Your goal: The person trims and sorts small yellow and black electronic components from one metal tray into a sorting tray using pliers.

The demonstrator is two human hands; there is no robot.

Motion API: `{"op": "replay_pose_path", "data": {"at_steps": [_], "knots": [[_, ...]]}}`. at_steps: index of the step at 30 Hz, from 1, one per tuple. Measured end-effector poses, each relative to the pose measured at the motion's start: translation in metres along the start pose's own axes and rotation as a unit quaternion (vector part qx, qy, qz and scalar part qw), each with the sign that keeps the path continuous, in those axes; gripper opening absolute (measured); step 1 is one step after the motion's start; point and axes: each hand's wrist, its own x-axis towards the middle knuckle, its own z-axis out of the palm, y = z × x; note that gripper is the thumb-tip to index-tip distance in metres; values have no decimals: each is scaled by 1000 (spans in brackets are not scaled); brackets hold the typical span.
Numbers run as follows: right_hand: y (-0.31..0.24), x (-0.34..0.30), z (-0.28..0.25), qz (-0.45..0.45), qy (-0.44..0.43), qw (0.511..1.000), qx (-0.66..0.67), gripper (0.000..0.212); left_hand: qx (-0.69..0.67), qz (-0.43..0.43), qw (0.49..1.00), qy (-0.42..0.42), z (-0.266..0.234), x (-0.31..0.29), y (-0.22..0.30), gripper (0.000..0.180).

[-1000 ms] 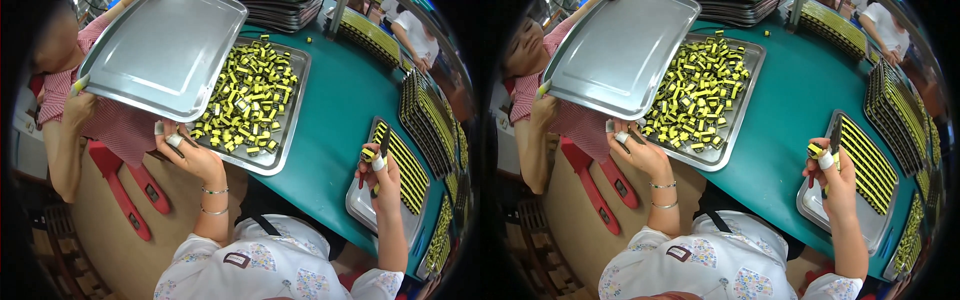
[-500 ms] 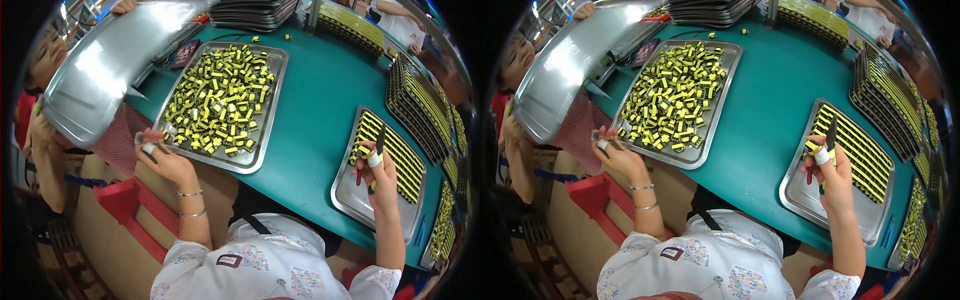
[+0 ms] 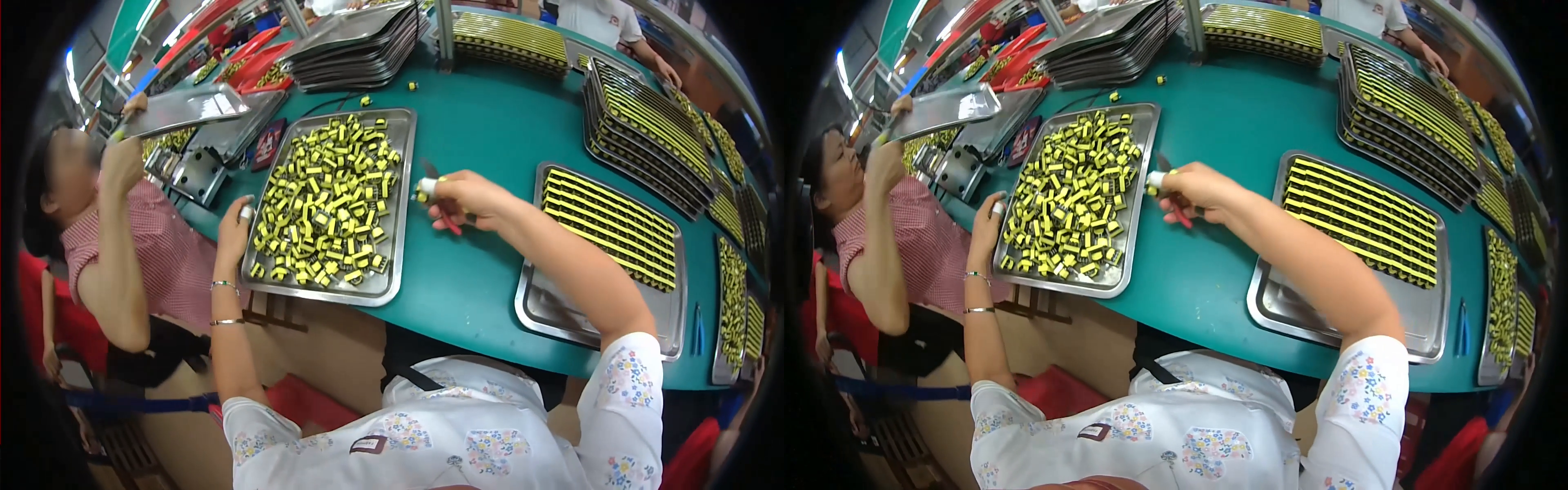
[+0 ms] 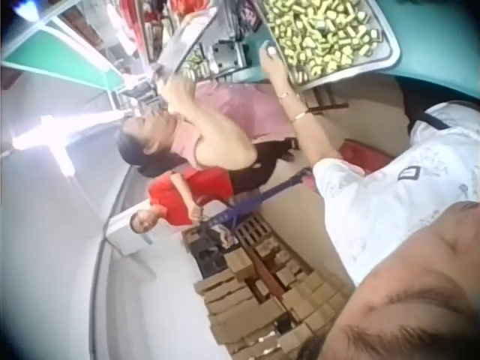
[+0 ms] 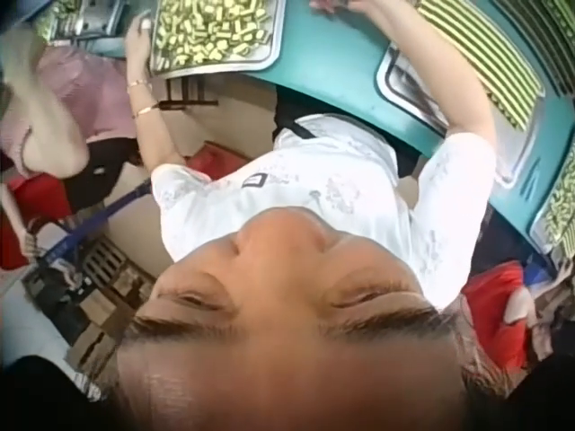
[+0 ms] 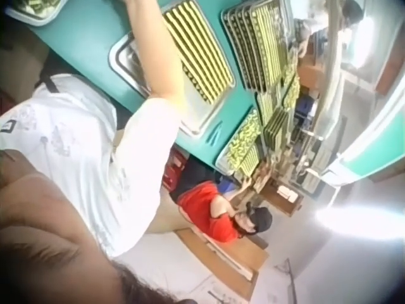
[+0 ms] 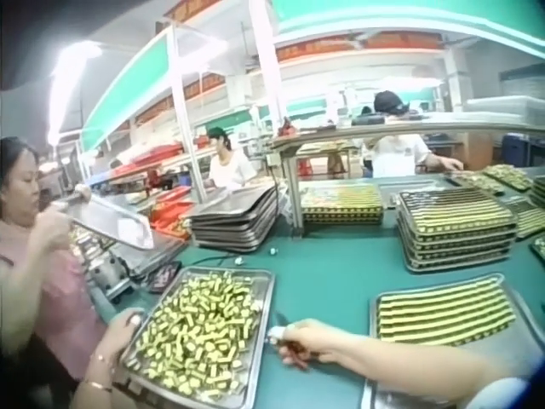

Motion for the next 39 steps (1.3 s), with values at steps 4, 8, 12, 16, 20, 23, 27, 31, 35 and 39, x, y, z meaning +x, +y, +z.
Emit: {"op": "replay_pose_path", "data": {"at_steps": [4, 8, 12, 16, 20, 23, 27, 31, 35, 39], "knots": [[5, 3, 12, 6, -41, 999, 18, 25, -35, -32, 996, -69, 8, 21, -11, 28], [10, 9, 13, 16, -54, 998, 14, 25, 15, -21, 998, -62, 16, 27, -4, 28], [7, 12, 24, 36, -31, 999, 17, 26, 33, -29, 998, -46, 15, 19, -7, 28], [5, 2, 22, 48, -43, 998, 4, 33, 4, -5, 999, -37, 21, 19, 0, 30], [0, -11, 36, 74, -7, 996, -47, 34, 2, 7, 999, -42, 22, 23, 5, 28], [4, -13, 49, 70, 45, 996, -23, 34, 21, 22, 998, -49, 25, 28, 3, 27], [-1, -14, 61, 90, 69, 993, -34, 32, 5, 28, 999, -44, 33, 38, -4, 26], [-3, -15, 75, 99, 103, 989, -37, 32, 18, 41, 997, -64, 41, 57, -8, 26], [-7, -25, 97, 108, 132, 984, -56, 33, 12, 91, 993, -71, 45, 70, -13, 28], [-10, -39, 101, 93, 130, 984, -82, 33, 7, 114, 989, -94, 51, 80, -21, 27]]}}
